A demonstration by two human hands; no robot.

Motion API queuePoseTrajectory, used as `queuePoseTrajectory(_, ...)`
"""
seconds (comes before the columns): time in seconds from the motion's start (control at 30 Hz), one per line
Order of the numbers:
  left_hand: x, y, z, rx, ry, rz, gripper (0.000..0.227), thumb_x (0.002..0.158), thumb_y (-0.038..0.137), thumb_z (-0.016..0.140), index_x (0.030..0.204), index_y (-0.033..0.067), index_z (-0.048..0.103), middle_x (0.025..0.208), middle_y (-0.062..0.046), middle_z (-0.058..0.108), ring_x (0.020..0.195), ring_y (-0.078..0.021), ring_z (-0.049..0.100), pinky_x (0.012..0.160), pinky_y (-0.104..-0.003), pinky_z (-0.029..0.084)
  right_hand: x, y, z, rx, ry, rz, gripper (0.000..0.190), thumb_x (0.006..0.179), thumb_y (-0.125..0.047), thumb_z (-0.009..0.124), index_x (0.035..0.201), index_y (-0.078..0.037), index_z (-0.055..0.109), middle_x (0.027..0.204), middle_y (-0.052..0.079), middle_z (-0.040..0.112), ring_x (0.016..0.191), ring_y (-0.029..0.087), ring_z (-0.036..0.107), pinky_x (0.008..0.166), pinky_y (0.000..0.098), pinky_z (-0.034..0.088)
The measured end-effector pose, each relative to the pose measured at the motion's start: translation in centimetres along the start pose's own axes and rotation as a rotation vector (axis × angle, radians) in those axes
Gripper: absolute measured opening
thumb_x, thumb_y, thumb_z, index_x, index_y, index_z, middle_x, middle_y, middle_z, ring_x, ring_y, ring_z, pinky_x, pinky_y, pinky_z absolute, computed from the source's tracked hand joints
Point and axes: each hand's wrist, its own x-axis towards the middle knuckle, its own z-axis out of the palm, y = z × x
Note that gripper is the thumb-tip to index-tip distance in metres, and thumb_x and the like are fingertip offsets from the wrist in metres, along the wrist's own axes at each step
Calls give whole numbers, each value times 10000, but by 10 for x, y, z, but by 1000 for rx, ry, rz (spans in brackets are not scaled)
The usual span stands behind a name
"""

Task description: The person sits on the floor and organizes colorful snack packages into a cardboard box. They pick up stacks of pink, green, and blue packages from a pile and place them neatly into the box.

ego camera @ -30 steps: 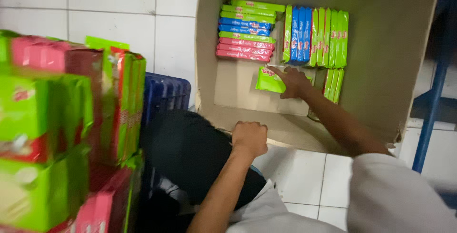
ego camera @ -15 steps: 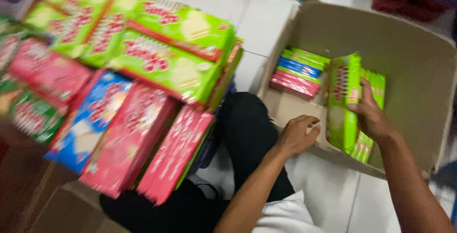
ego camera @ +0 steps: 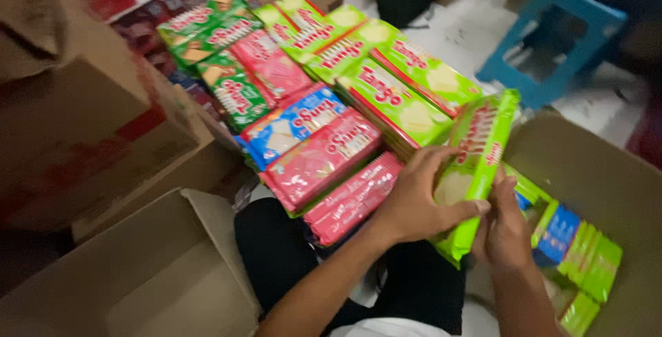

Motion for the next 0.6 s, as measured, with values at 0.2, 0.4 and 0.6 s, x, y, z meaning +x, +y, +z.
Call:
queuePoseTrajectory(0.2, 42, -17, -103, -386, 44, -292, 673, 739, 319, 723, 1368, 141, 562, 1349, -29, 613, 1019, -164, 612, 886, -303, 526, 52, 1, 47, -311, -506, 49, 922, 915, -675, 392, 1648, -202, 93, 1762, 64, 111, 1571, 235, 255, 1200, 456, 291)
queuePoseTrajectory(0.4, 120, -90, -215, -241, 202, -163, 557, 823, 230, 695, 1346, 99, 556, 1337, -74, 589, 912, -194, 693, 764, -310, 570, 108, -9, 51, -733, -336, -128, 719, 940, -430, 441, 1575, -106, 347, 1686, 143, 349, 1595, 327, 309, 1207, 467, 340)
queuePoseTrajectory(0.6, 224, -108, -287, 226, 321, -341, 895, 709, 299, 733, 1502, 192, 333, 1256, -88, 650, 805, -150, 705, 586, -282, 606, 171, -25, 23, -1121, -297, -371, 542, 1007, -235, 436, 1517, -53, 451, 1684, 190, 353, 1619, 308, 233, 1273, 463, 181)
